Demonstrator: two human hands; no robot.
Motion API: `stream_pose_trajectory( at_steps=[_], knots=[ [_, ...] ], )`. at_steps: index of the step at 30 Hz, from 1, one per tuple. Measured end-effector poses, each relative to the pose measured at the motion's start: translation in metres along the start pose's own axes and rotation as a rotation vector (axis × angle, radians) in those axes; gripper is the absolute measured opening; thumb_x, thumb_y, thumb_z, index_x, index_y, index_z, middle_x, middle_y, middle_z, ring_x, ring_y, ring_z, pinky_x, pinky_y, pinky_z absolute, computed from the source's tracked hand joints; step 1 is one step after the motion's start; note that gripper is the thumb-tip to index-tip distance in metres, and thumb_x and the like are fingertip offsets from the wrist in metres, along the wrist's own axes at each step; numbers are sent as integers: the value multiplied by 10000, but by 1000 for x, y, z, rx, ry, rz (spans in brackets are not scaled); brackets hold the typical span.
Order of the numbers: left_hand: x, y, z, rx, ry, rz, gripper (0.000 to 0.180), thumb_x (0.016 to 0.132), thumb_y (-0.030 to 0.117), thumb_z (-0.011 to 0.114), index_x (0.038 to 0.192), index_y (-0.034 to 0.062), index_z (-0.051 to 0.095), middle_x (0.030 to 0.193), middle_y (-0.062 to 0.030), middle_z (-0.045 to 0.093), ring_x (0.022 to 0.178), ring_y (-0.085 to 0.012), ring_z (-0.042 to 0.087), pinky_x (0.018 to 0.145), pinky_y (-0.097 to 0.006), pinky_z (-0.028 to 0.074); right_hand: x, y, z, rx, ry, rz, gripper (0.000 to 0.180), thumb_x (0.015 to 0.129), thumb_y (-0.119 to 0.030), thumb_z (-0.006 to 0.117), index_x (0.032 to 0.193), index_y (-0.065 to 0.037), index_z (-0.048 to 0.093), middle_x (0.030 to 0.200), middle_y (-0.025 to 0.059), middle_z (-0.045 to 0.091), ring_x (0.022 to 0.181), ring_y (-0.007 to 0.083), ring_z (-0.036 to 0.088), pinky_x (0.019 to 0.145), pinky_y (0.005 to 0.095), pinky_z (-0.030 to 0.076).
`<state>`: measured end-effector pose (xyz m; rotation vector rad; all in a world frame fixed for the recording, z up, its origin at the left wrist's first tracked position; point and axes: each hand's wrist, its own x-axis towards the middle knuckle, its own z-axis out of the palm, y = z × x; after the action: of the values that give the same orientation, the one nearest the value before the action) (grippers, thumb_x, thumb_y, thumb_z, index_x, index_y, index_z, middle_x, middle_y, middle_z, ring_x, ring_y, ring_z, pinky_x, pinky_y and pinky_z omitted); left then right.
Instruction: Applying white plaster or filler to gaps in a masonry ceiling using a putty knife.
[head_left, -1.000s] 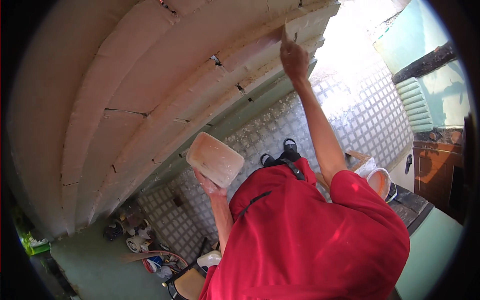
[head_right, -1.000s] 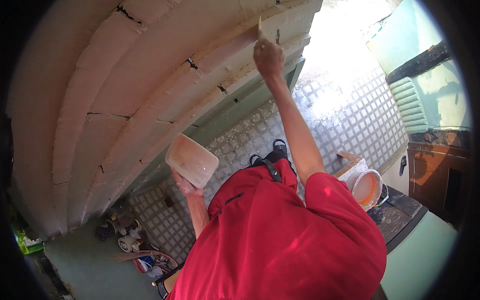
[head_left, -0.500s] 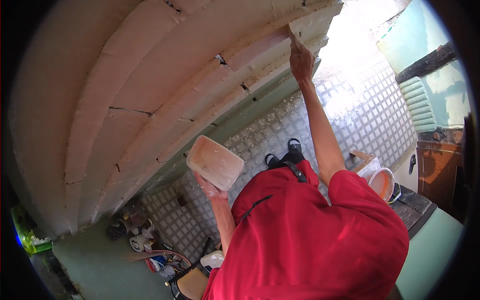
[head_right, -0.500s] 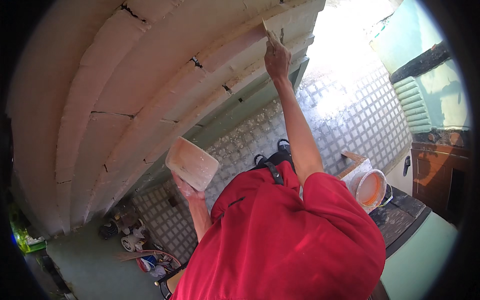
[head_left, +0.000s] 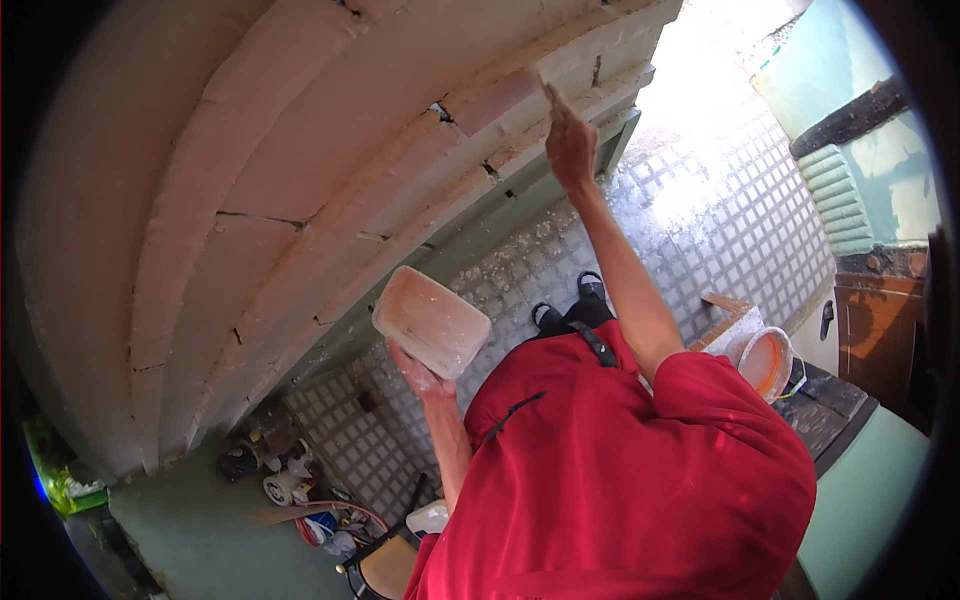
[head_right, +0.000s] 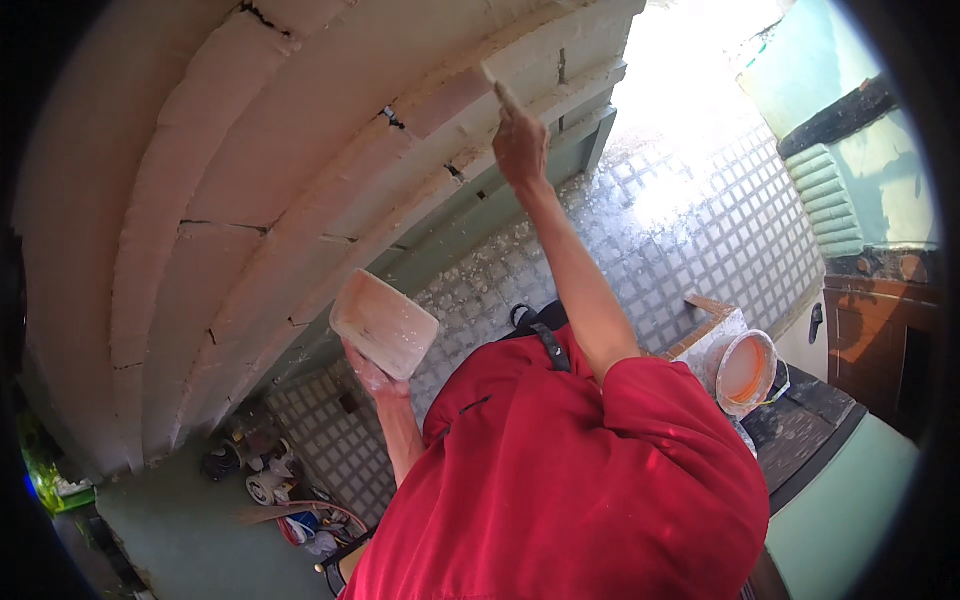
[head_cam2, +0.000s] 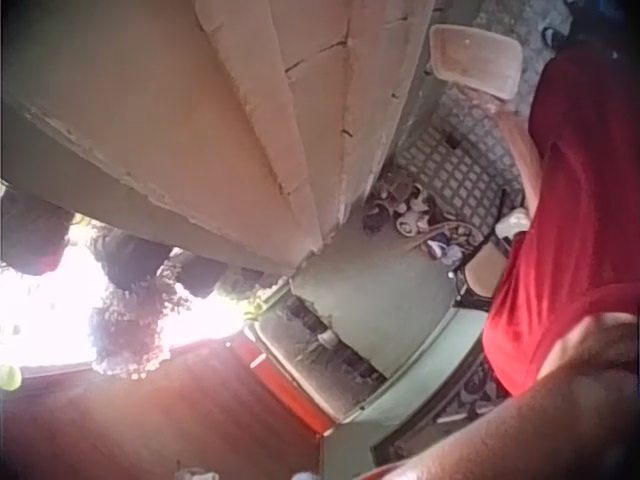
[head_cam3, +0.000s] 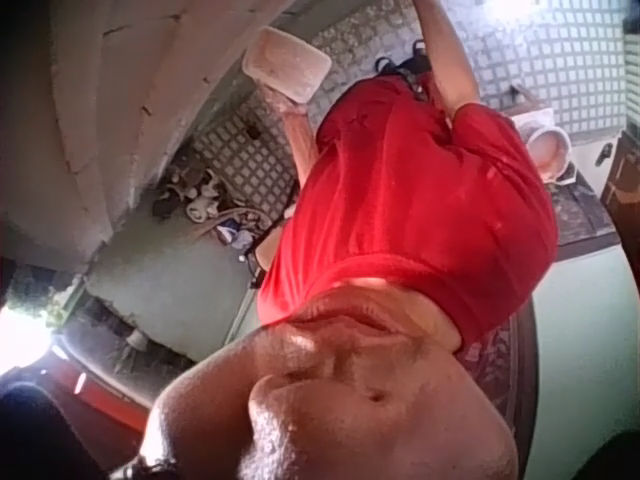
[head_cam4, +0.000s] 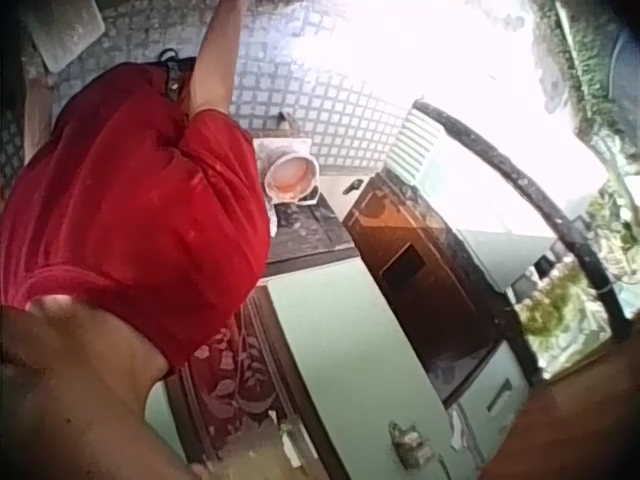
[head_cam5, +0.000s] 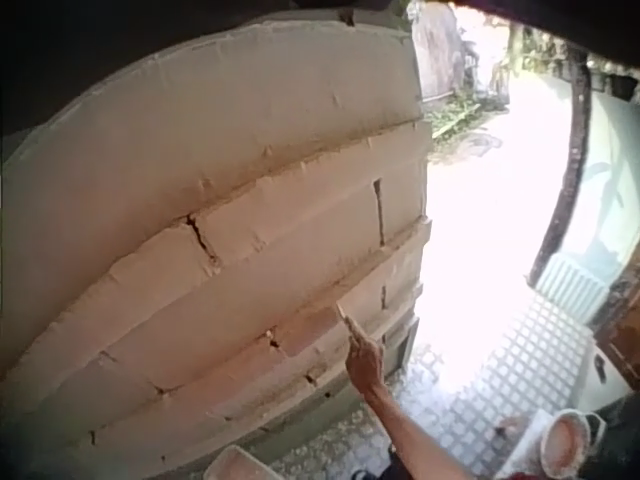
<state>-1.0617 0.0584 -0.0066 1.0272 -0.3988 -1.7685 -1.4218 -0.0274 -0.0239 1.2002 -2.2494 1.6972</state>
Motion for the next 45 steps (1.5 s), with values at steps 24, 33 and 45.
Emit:
stream_pose_trajectory(
  at_steps=[24,33,45],
  knots=[
    [-12,1,-20,-57,-33,-13,544,955,476,443,1389,148,411,1361,-49,488,1202,-287,518,969,-471,483,-68,-83,55,54,-87,0,548,805,36,508,1298,-196,565,922,218,643,806,396,637,705,459,500],
    [-13,-1,-20,-68,-55,-2,547,952,486,443,1385,152,419,1354,-44,493,1193,-283,526,954,-462,495,-40,-83,30,11,-64,161,525,815,38,505,1296,-164,566,1104,204,615,920,381,629,794,418,510],
    [1,-23,3,-51,-50,-77,618,950,541,413,1418,140,367,1389,-55,453,1221,-281,497,987,-440,463,-24,-9,-35,638,-74,443,296,799,79,484,1046,29,638,912,160,687,660,274,652,618,369,528]
  ],
)
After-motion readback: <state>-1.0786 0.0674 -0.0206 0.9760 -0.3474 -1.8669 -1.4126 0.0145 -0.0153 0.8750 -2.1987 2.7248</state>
